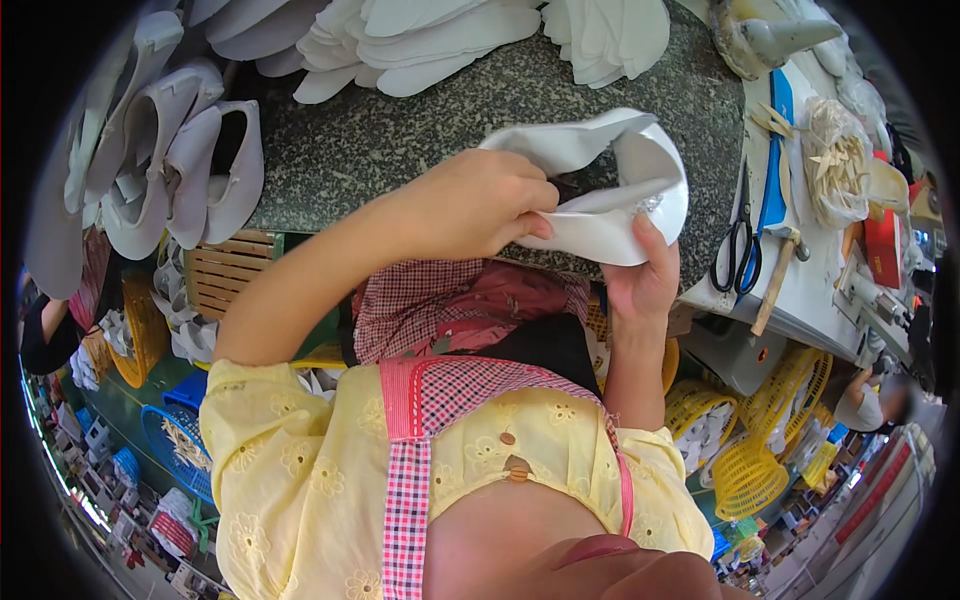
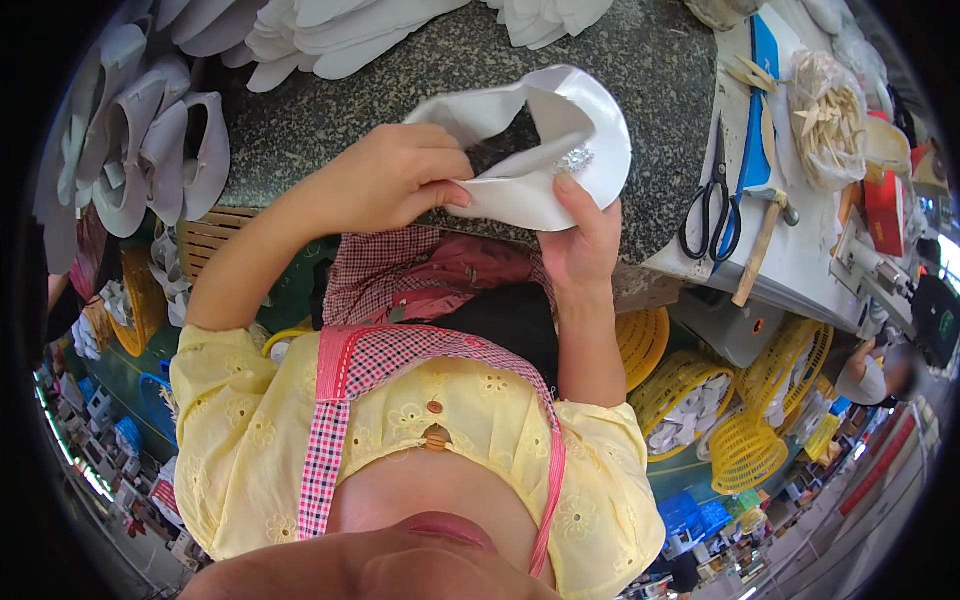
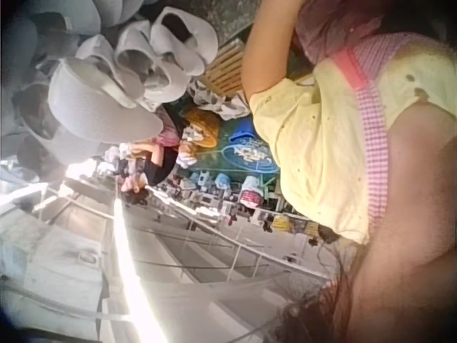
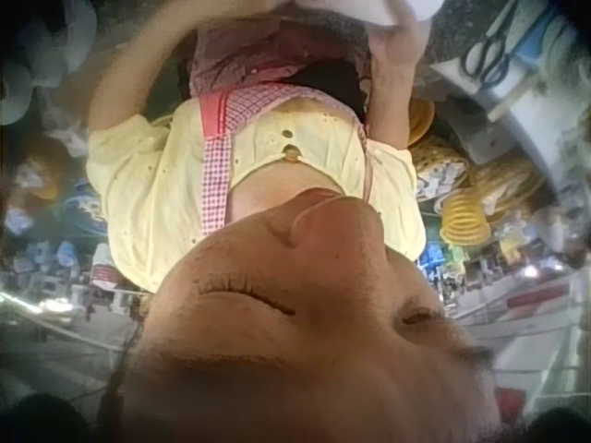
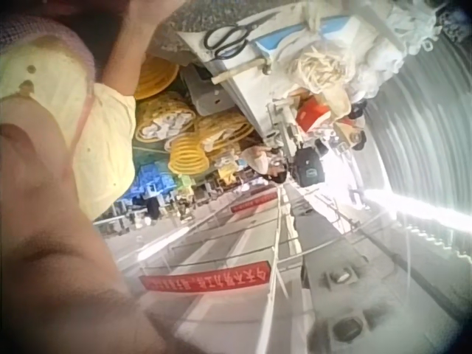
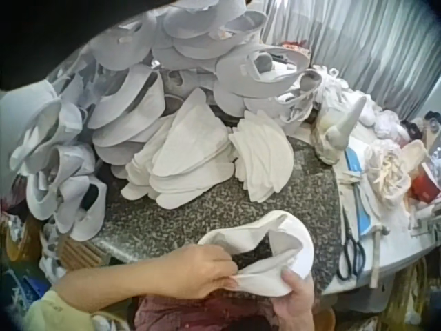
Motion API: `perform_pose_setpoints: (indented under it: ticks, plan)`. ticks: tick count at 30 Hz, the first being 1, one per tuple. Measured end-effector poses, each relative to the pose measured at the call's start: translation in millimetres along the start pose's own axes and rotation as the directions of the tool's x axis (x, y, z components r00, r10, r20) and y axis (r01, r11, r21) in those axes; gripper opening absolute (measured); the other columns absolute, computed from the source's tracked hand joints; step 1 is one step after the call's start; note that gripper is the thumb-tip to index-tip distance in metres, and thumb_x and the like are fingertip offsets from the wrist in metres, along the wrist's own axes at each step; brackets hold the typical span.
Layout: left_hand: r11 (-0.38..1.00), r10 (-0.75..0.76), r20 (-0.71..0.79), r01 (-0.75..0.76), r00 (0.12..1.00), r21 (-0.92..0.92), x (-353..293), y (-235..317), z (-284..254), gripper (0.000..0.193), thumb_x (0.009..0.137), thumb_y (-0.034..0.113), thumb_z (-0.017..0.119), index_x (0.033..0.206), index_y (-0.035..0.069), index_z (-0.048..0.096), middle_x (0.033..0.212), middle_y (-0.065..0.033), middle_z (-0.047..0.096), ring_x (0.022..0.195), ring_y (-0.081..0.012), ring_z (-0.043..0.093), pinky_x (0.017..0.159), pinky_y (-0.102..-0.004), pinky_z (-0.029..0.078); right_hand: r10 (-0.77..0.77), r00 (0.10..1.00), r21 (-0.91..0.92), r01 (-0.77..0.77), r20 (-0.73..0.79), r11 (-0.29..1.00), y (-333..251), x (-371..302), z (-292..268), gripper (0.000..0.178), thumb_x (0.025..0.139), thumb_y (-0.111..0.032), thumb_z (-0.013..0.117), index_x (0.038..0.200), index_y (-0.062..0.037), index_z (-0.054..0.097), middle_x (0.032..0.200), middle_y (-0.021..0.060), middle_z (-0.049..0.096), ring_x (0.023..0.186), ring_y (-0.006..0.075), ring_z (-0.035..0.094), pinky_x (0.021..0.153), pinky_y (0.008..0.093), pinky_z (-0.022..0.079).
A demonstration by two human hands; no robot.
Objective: Applying adhesive and attaching decorative bows and components to white shoe uppers in a manufacturing setting.
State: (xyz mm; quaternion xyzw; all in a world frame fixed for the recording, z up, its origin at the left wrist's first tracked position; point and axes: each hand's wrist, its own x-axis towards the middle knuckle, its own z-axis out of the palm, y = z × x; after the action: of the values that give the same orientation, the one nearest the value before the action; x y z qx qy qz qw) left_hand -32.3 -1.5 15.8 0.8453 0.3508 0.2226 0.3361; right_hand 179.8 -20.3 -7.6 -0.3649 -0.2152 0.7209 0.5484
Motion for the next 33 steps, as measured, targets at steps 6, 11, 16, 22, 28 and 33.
perform_pose_setpoints:
  ticks: [6, 11, 16, 22, 28, 33]
  plan:
    - [0.894, -0.234, -0.146, 0.153, 0.961, -0.422, 11.0, 12.8, 5.0, 0.033, 0.072, 0.014, 0.066, 0.103, 0.004, 0.059, 0.085, -0.0058, 0.062, 0.068, -0.0133, 0.055, 0.06, -0.0263, 0.044, -0.159, 0.977, -0.224, 0.189, 0.144, 0.956, 6.7, -8.6, 22.0, 0.05, 0.078, -0.007, 0.055, 0.123, 0.0024, 0.035, 0.115, 0.0149, 0.048, 0.103, 0.0263, 0.051, 0.09, 0.0412, 0.042]
    - [0.965, -0.177, -0.373, 0.087, 0.911, -0.247, 10.3, 8.4, 8.4, 0.022, 0.072, 0.009, 0.065, 0.094, 0.005, 0.062, 0.08, -0.0059, 0.061, 0.069, -0.0106, 0.055, 0.058, -0.0248, 0.044, -0.083, 0.996, -0.156, 0.084, 0.016, 0.984, 0.4, -4.4, 10.8, 0.044, 0.082, -0.006, 0.051, 0.122, 0.0024, 0.036, 0.114, 0.0149, 0.049, 0.104, 0.0266, 0.051, 0.089, 0.0404, 0.042]
    - [0.928, 0.349, -0.688, -0.131, 0.637, 0.35, 6.6, 19.6, 32.0, 0.033, 0.061, 0.02, 0.073, 0.088, 0.004, 0.063, 0.081, -0.0043, 0.061, 0.067, -0.0184, 0.057, 0.056, -0.0266, 0.045, -0.137, 0.989, -0.129, 0.129, -0.06, 0.983, 8.2, -1.7, 19.3, 0.042, 0.083, -0.007, 0.05, 0.122, 0.0026, 0.036, 0.115, 0.0148, 0.049, 0.104, 0.0264, 0.05, 0.09, 0.0408, 0.041]
    - [0.998, 0.056, -0.533, -0.032, 0.844, 0.055, 7.5, 16.1, 38.1, 0.023, 0.068, 0.018, 0.067, 0.086, 0.004, 0.061, 0.079, -0.0086, 0.058, 0.07, -0.0246, 0.057, 0.062, -0.0341, 0.046, -0.288, 0.957, -0.173, 0.279, -0.029, 0.945, 17.0, -1.3, 15.0, 0.046, 0.081, -0.009, 0.053, 0.122, 0.0043, 0.036, 0.114, 0.0154, 0.049, 0.103, 0.0279, 0.051, 0.09, 0.0404, 0.041]
    - [0.993, -0.024, -0.13, 0.039, 0.991, 0.114, 14.8, 14.1, 9.6, 0.012, 0.071, 0.009, 0.061, 0.081, 0.003, 0.059, 0.079, -0.0109, 0.058, 0.075, -0.0283, 0.057, 0.064, -0.0352, 0.045, -0.24, 0.956, -0.26, 0.278, 0.168, 0.925, -5.1, 15.9, -16.3, 0.049, 0.075, -0.005, 0.055, 0.119, 0.0071, 0.036, 0.112, 0.0171, 0.051, 0.1, 0.0274, 0.053, 0.087, 0.0394, 0.043]
    - [0.86, 0.48, -0.575, -0.224, 0.662, 0.459, 9.6, 11.9, 18.9, 0.021, 0.067, 0.01, 0.064, 0.086, 0.003, 0.061, 0.072, -0.0042, 0.054, 0.064, -0.0211, 0.051, 0.063, -0.031, 0.042, -0.106, 0.994, -0.142, 0.103, -0.013, 0.985, -7.8, 15.4, 4.2, 0.048, 0.075, -0.004, 0.055, 0.118, 0.0071, 0.037, 0.11, 0.0168, 0.051, 0.101, 0.0263, 0.053, 0.087, 0.0386, 0.043]
